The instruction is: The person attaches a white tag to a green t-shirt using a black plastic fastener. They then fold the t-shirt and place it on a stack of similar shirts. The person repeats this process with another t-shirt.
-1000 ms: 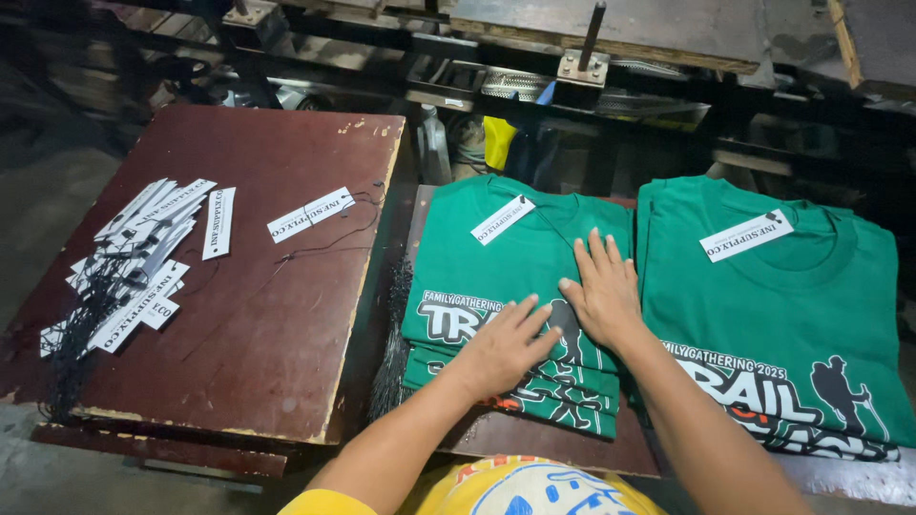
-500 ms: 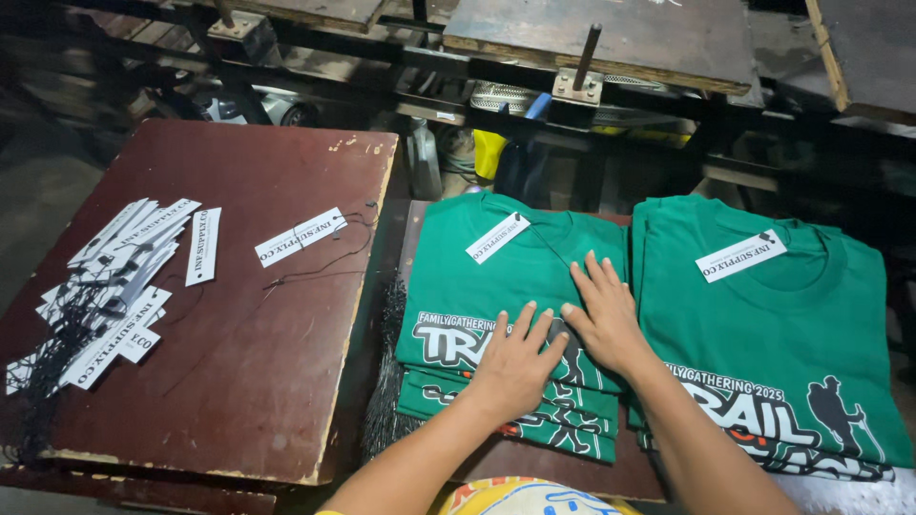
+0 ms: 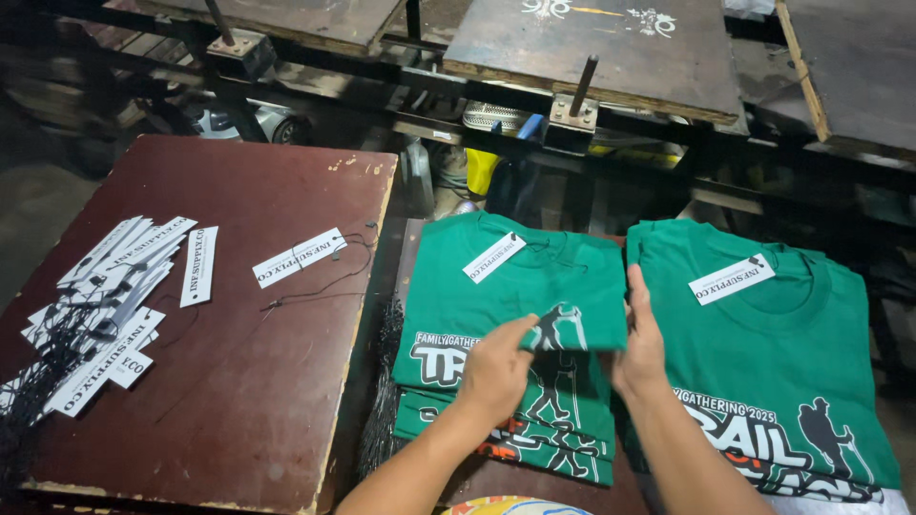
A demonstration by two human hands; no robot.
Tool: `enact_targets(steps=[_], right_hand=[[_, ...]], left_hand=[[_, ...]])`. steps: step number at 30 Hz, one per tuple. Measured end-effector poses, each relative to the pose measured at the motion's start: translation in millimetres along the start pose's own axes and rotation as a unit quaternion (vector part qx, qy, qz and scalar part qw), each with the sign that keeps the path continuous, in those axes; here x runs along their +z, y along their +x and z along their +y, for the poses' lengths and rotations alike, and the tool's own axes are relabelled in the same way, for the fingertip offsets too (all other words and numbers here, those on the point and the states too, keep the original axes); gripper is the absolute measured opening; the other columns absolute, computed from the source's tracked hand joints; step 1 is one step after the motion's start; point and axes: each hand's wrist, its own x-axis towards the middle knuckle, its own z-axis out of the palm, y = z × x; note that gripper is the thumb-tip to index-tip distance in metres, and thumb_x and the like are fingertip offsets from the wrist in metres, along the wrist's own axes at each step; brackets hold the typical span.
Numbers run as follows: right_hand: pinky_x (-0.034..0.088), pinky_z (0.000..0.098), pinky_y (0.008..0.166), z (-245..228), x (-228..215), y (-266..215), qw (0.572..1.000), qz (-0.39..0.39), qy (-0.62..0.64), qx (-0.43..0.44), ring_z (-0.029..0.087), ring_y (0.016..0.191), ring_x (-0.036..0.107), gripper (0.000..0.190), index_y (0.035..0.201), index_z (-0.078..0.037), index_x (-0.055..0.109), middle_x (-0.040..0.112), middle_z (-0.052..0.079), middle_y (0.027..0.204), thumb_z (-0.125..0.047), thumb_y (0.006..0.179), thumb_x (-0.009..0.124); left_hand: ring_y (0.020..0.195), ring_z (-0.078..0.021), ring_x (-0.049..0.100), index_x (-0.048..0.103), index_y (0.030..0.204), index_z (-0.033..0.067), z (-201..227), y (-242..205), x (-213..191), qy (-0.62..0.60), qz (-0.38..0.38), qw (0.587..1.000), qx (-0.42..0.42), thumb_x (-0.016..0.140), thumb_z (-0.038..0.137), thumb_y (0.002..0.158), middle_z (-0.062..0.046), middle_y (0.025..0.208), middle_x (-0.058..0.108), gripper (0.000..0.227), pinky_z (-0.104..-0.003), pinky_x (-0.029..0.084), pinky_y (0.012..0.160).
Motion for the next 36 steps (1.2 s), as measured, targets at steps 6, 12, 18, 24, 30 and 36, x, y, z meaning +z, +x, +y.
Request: enact_targets(steps=[6,12,18,24,30,36], right_hand=[[0.023,0.0446,0.128,-29.8,8.1,48.0,0.93,0.026,-0.36,0.068,0.024,0.16,0.025,0.074,0.164,-0.026,0.031,0.025,0.002,0.175,-0.045,0.094,0.049],[0.053,0.0322,0.1,-24.7,6.6,70.8,0.922,0.046,-0.365,0.121,0.022,0.126,0.062,0.071,0.154,-0.023,0.054,0.06,0.006,0.152,-0.005,0.087,0.069],[0.045,0.0311,0.115,-57.6,31.9,43.9,0.916,0.063,-0.394,0.048,0.019,0.139,0.053,0.073,0.152,-0.022,0.054,0.054,0.004,0.157,-0.003,0.083,0.067],[0.047,0.03,0.113,-39.0,9.9,58.0,0.936,0.058,-0.344,0.043,0.018,0.136,0.055,0.072,0.152,-0.02,0.054,0.056,0.004,0.155,0.0,0.084,0.066],[0.048,0.0374,0.11,-4.6,-25.3,94.4,0.952,0.027,-0.279,0.123,0.025,0.145,0.048,0.073,0.157,-0.024,0.048,0.042,0.007,0.168,-0.006,0.088,0.065],[0.038,0.0244,0.114,-36.4,-1.7,78.5,0.908,0.05,-0.415,0.03,0.012,0.137,0.052,0.075,0.151,-0.024,0.058,0.059,0.0,0.151,-0.009,0.078,0.071]], left_hand=[[0.139,-0.0347,0.052,0.058,0.14,0.0027,21.3,-14.7,-7.4,0.044,-0.13,0.99,0.013,0.062,-0.013,0.082,-0.019,0.145,0.06,0.06,-0.051,0.036,0.122],[0.134,-0.045,0.057,0.061,0.136,-0.0024,16.7,-21.2,-1.8,0.08,-0.082,0.987,0.109,0.068,-0.014,0.075,-0.024,0.139,0.063,0.063,-0.064,0.044,0.108],[0.137,-0.0492,0.051,0.056,0.14,0.0039,31.9,-21.6,-20.5,0.158,-0.102,0.975,0.118,0.06,-0.021,0.068,-0.03,0.145,0.056,0.076,-0.069,0.037,0.112],[0.139,-0.0515,0.045,0.062,0.137,0.0088,-3.1,-16.0,-36.2,0.268,-0.085,0.958,0.061,0.06,-0.017,0.064,-0.025,0.147,0.054,0.077,-0.076,0.036,0.105],[0.146,-0.0492,0.036,0.057,0.139,0.0117,5.8,-15.4,-43.6,0.254,-0.165,0.951,0.053,0.084,0.0,0.063,-0.022,0.152,0.049,0.082,-0.076,0.028,0.11],[0.152,-0.0406,0.026,0.058,0.144,0.0189,-17.3,-25.4,-54.8,0.277,-0.165,0.946,0.01,0.077,-0.003,0.064,-0.014,0.161,0.042,0.085,-0.067,0.019,0.12]])
